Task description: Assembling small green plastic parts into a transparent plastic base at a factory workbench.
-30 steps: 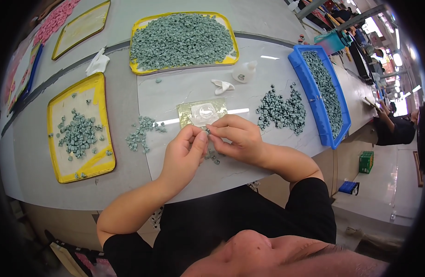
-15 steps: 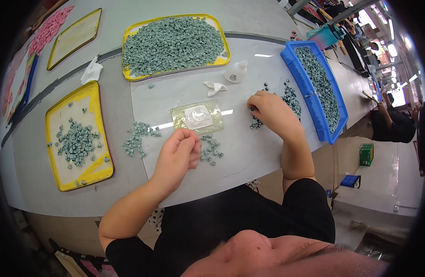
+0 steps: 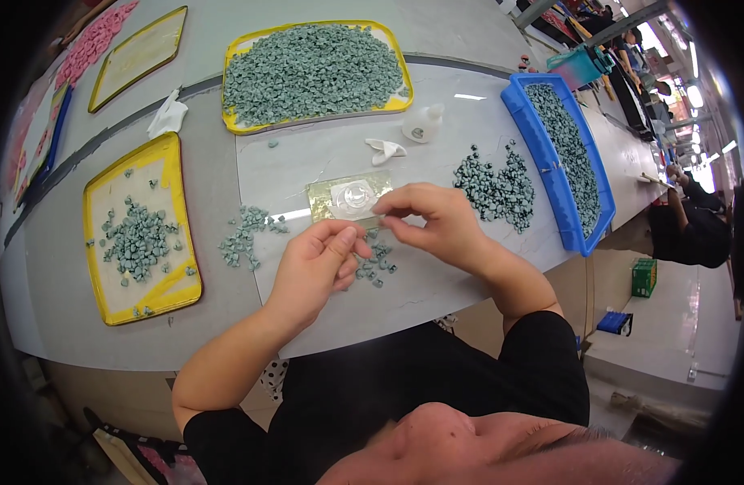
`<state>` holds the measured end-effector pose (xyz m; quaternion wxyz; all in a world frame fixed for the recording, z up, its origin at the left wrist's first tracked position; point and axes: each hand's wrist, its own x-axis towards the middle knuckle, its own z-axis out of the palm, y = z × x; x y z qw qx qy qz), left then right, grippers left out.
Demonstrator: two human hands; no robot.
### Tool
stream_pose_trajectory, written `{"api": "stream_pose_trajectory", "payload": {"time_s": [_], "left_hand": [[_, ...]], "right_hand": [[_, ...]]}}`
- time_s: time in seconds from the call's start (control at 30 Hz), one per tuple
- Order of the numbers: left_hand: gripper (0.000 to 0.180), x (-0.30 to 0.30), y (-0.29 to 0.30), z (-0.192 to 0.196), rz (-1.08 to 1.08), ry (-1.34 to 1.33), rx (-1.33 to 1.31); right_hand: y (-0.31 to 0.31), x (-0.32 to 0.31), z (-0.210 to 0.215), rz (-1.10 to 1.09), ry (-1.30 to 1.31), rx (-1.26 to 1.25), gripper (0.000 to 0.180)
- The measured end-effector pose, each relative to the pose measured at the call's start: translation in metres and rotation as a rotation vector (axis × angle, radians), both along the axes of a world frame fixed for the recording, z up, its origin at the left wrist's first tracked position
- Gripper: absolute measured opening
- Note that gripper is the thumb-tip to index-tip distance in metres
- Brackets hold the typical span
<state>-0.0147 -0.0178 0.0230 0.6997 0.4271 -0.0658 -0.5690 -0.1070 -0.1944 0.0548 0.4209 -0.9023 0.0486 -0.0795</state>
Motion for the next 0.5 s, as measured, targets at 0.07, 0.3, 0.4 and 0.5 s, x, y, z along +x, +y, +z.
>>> {"api": "stream_pose_trajectory", "payload": {"time_s": [0.07,0.3,0.4,0.5], "left_hand": [[0.017,-0.001,-0.001,-0.001,-0.045,-0.004,-0.004],[0.018,-0.001,-0.002,-0.008,0.031,-0.034,-0.034],[0.019,0.0,-0.001,-0.007,0.015,-0.07,-0.012],[0.021,0.001,0.001,-0.003,0.009,-0.08,0.013]], "right_hand": [[0.006,0.0,-0.006,0.011,-0.081,0.103,0.023],[0.009,0.003,-0.017,0.113,-0.286,-0.133,0.023],[0.008,0.004,-0.019,0.16,-0.379,-0.238,0.024],[0.001,0.007,-0.017,0.237,-0.422,-0.333,0.028]]}}
